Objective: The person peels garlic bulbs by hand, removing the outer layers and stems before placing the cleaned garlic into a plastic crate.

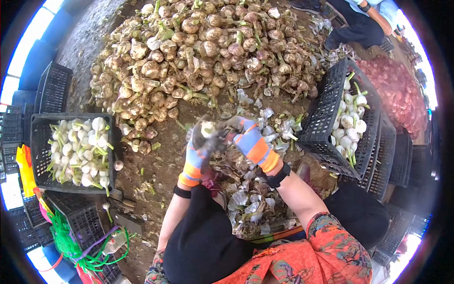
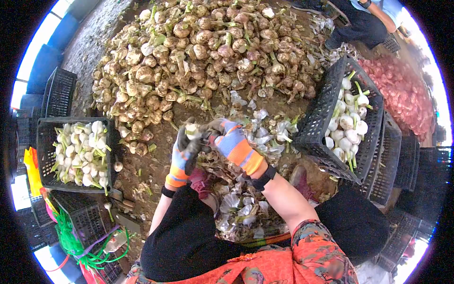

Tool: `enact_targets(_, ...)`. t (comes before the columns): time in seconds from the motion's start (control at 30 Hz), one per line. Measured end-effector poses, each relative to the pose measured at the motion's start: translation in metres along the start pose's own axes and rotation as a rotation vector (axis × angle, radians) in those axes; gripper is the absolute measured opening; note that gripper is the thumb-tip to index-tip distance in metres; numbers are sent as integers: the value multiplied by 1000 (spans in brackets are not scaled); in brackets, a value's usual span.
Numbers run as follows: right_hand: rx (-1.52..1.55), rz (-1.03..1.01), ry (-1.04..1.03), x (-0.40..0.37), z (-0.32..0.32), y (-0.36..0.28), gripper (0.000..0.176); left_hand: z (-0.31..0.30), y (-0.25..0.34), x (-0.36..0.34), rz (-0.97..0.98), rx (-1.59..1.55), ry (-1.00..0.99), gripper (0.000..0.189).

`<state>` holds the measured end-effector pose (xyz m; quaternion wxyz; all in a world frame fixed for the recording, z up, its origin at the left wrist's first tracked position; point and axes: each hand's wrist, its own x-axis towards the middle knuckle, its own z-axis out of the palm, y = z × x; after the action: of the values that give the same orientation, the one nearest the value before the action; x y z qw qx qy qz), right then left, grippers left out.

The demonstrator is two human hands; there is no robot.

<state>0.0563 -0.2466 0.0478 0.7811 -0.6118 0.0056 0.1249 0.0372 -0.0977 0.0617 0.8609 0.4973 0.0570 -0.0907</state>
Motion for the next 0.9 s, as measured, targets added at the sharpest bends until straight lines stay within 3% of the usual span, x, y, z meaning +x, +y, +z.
enact_targets(0.03, -195, -82, 45, 2, -2, 11, 28, -3, -1, 2, 1, -2, 0, 47)
enact_targets(0.07, -53, 57, -52, 9, -10, 15, 29, -9, -2, 4, 20, 89, -24, 49)
enact_targets(0.1, -53, 57, -54, 14, -20, 18, 29, -14, 0, 5, 39, 181, -46, 52)
enact_targets(0.17, -285, 124, 275, 26, -48, 28, 31, -16, 2, 4, -40, 110, -63, 56)
enact_targets(0.2, -527, -3, 209, 36, -50, 39, 33, -15, -1, 5, 23, 194, -52, 56)
enact_targets(0.23, -525, -3, 209, 33, -58, 49, 33, -16, -5, 6, 79, 280, -42, 56)
enact_targets(0.3, -828, -238, -39, 14, -24, -14, 39, -20, -18, 6, 45, 245, -46, 57)
enact_targets(0.33, -539, -177, -157, 15, -19, -5, 38, -15, -17, 4, 49, 146, -62, 58)
enact_targets(0.37, -542, -179, -154, 13, -11, -18, 38, -12, -16, 5, 62, 50, -78, 60)
enact_targets(0.43, -1054, -186, -222, 5, 8, -57, 33, -14, -19, 4, 124, 237, -61, 60)
enact_targets(0.57, -1198, -278, -194, 8, 14, -53, 27, -21, -26, -3, 71, 315, 61, 60)
enact_targets(0.7, -1112, -238, -238, 18, 7, -43, 30, -25, -22, -5, -85, 228, 28, 60)
enact_targets(0.77, -1039, -257, -127, 15, 3, -30, 31, -19, -17, -5, -49, -92, -35, 58)
enact_targets(0.83, -707, -154, -81, 13, 2, -23, 32, -9, -6, -7, -30, -71, -4, 56)
enact_targets(0.9, -653, -127, -65, 17, -3, 2, 31, -14, -6, -6, -20, -2, 7, 51)
